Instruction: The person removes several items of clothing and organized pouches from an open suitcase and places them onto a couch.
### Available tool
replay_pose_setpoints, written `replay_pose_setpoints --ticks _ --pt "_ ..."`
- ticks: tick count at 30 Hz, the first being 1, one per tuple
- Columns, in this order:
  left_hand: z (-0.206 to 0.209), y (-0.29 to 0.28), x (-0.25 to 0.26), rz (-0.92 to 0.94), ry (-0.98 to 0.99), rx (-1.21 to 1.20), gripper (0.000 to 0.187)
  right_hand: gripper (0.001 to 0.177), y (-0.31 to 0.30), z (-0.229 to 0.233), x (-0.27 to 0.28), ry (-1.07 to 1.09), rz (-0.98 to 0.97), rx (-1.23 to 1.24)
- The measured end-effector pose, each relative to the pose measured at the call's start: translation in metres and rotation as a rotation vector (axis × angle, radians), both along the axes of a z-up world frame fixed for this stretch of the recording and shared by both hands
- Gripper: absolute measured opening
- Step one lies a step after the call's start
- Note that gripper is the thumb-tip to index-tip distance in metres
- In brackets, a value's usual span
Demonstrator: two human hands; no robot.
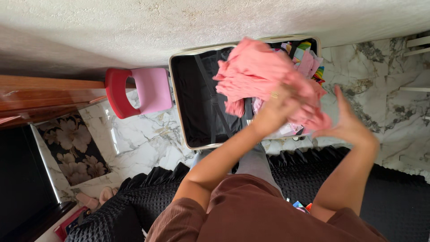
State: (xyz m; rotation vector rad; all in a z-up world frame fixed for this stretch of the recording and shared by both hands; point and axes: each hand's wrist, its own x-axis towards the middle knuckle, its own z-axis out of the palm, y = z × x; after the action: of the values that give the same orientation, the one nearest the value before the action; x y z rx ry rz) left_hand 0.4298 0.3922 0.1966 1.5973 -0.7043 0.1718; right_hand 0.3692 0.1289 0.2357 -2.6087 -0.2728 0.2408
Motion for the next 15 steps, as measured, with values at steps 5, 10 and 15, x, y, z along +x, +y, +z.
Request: replay_pose_setpoints --ticks 5,10,15 --pt "0.02 -0.017 -0.032 -0.013 -0.077 0.035 0.052 0.056 0.051 -0.006 -0.002 -0.065 -0.159 0.044" --pt "-0.097 0.0 -0.065 0.647 0.543 -0.03 0.064 0.026 0.097 0.008 -0.01 -0.145 -0.34 0.31" --pt "-0.208 0.014 -0.076 0.056 1.626 -0.862 0.053 0.036 0.159 0.022 -0.049 0.073 -0.032 0.343"
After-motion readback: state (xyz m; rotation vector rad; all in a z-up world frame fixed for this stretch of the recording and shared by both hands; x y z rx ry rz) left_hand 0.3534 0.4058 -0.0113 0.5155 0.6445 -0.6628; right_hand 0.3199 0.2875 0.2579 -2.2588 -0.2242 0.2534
